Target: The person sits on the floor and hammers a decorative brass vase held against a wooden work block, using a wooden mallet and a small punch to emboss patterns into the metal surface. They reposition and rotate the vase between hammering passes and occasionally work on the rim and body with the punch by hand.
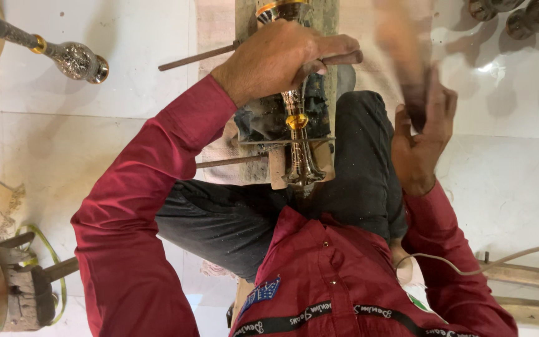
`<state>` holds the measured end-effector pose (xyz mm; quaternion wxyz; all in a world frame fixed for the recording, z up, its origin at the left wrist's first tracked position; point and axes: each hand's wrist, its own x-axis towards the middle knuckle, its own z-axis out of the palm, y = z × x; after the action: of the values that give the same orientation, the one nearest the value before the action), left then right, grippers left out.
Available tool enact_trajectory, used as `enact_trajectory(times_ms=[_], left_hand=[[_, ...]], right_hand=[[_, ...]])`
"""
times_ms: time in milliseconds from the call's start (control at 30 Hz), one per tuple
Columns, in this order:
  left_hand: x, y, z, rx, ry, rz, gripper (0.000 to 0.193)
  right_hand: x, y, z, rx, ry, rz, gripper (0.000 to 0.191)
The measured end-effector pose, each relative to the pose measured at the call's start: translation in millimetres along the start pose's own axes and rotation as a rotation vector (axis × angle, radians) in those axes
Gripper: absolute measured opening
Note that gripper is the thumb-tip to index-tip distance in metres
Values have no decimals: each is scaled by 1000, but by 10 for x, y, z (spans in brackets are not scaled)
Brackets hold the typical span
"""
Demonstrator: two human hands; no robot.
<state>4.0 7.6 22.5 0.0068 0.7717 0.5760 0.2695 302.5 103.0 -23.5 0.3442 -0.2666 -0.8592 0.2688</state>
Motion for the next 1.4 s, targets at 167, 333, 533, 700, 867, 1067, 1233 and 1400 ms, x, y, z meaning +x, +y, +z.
enact_trajectory(times_ms=[167,333,533,700,867,1067,1233,1400], left_hand=[[9,24,-41,-40,1,-5,55],[-6,-7,-45,-25,27,45,58],[-2,-49,34,-59,67,41,51],[-7,-34,46,-30,10,-3,52],[8,-18,-10,-39,83,61,48],[3,10,-64,-11,21,45,57],[4,-5,-38,-39,78,63,58],[11,-28,-69,-54,74,59,55]], right_hand=[[3,0,-42,-413,-53,-167,84],[-50,82,8,270,-37,193,50],[-51,74,-9,352,48,126,68],[-28,-12,-52,-201,5,-81,79],[-36,-9,-51,-452,-40,-154,83],[-37,-21,-60,-23,-37,0,39],[-71,-129,-46,91,38,73,48],[-62,-102,-52,-213,-58,-59,81]])
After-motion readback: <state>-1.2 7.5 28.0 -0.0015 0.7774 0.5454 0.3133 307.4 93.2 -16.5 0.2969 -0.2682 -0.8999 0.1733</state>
